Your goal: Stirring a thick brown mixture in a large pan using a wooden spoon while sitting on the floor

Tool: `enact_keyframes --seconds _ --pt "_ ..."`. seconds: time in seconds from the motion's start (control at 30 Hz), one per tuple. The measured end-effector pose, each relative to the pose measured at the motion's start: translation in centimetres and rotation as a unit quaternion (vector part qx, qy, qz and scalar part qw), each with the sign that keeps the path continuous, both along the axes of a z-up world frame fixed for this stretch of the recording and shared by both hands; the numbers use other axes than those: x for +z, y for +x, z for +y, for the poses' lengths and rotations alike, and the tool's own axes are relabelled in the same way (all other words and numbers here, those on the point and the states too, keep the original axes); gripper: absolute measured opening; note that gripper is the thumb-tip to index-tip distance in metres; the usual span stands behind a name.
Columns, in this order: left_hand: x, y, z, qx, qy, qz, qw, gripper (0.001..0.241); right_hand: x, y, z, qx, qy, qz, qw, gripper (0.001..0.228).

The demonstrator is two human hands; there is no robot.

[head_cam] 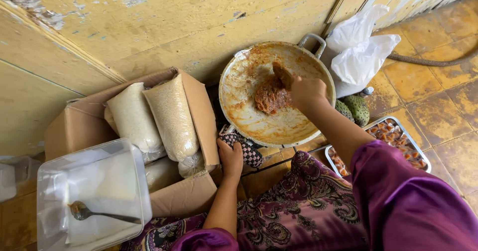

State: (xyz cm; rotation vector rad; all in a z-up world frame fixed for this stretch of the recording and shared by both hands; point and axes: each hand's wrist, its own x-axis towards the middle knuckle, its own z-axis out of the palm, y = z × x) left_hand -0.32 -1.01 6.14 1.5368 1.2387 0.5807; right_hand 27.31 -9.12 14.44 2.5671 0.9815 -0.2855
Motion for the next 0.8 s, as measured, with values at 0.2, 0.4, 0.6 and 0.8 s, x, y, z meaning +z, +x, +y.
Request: enact_keyframes --seconds 0.2,0.4,0.6,0.8 --pt "-2.2 0.2 0.3 0.010 -0.002 -0.003 1.000 0.053 -0.4 -3.2 -8.4 -0.016 0.031 0.029 0.999 0.065" --pt "-3.5 0.5 0.0 0.012 -0.003 0.004 1.000 0.049 -2.1 -4.9 -13.2 0.072 0.038 -0.039 0.996 0.064" --pt "-4.7 0.6 0.3 0.016 0.006 -0.011 1.000 0.051 8.5 -6.7 -13.3 0.075 -0.031 0.006 0.997 0.052" --pt "-1.5 0.3 0.2 0.026 -0.005 -0.026 0.999 0.057 -0.9 -3.2 -6.3 0.114 0.022 -0.085 0.990 0.039"
